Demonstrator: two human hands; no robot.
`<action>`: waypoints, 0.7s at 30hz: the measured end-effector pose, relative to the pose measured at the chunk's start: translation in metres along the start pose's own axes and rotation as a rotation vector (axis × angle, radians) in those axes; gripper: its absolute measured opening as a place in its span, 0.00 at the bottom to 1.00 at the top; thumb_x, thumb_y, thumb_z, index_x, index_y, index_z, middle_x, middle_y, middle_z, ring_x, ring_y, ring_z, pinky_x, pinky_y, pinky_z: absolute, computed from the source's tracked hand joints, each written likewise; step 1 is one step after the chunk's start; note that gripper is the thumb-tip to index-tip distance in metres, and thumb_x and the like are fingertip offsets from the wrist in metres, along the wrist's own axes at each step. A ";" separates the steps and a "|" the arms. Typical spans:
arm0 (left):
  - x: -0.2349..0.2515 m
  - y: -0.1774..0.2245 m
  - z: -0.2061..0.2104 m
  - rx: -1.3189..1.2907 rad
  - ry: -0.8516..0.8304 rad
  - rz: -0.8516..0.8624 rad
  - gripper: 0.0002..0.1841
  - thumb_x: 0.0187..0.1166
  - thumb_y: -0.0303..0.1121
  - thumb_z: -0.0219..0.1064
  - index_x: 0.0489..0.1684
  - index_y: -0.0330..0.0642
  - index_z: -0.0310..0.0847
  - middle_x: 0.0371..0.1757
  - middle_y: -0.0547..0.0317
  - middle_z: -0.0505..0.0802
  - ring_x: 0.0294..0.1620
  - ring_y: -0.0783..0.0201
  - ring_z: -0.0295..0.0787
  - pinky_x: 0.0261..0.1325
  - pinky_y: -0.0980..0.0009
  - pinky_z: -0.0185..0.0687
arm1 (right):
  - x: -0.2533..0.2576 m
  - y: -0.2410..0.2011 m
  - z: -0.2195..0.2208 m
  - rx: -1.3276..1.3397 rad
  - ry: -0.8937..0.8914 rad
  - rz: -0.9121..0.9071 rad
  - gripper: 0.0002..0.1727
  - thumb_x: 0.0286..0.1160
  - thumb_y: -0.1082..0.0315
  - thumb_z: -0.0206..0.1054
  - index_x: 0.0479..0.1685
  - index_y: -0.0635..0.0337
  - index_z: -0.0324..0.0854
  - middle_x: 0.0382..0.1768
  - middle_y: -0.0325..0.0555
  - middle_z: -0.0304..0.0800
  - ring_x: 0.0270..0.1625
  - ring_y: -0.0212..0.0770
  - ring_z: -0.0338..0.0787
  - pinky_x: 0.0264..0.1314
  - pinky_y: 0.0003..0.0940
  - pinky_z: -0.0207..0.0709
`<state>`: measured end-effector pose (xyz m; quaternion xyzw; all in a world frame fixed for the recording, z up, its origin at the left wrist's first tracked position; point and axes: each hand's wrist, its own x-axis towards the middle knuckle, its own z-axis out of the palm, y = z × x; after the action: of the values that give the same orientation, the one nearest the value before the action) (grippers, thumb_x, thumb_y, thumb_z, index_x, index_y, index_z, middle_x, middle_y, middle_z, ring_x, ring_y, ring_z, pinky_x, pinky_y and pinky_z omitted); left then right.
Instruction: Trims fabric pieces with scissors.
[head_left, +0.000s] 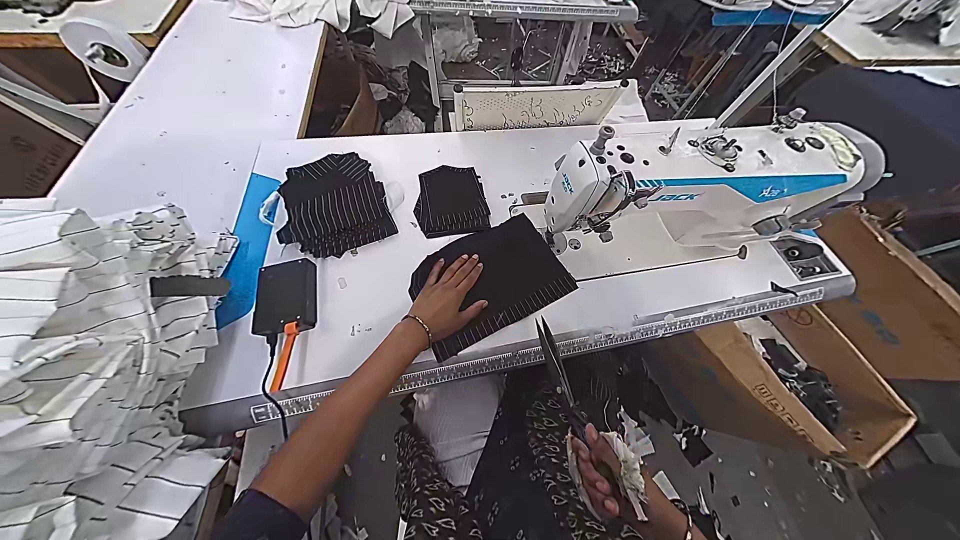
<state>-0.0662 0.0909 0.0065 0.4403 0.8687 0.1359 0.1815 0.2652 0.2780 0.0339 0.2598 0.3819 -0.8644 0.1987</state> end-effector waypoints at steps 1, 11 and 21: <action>-0.003 0.003 0.003 -0.014 0.046 0.017 0.37 0.91 0.57 0.47 0.94 0.43 0.53 0.96 0.55 0.57 0.97 0.56 0.42 0.94 0.43 0.26 | -0.002 0.000 0.000 0.000 -0.006 0.014 0.26 0.72 0.32 0.68 0.32 0.46 0.79 0.17 0.25 0.75 0.15 0.19 0.75 0.17 0.13 0.70; -0.006 0.015 0.014 -0.001 -0.057 0.040 0.41 0.89 0.65 0.39 0.97 0.50 0.43 0.98 0.64 0.47 0.98 0.62 0.31 0.95 0.44 0.20 | -0.003 -0.023 -0.011 -0.331 0.190 0.003 0.19 0.84 0.47 0.59 0.27 0.48 0.76 0.14 0.27 0.75 0.14 0.23 0.77 0.17 0.17 0.73; -0.010 0.021 0.010 -0.061 -0.118 0.050 0.44 0.87 0.67 0.43 0.98 0.51 0.39 0.98 0.66 0.44 0.98 0.64 0.26 0.95 0.47 0.15 | 0.035 -0.040 0.012 -0.651 0.140 0.103 0.20 0.80 0.42 0.63 0.37 0.49 0.75 0.17 0.26 0.75 0.19 0.24 0.78 0.24 0.19 0.75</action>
<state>-0.0417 0.0955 0.0072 0.4635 0.8406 0.1408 0.2424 0.2124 0.2890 0.0416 0.2605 0.6370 -0.6660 0.2877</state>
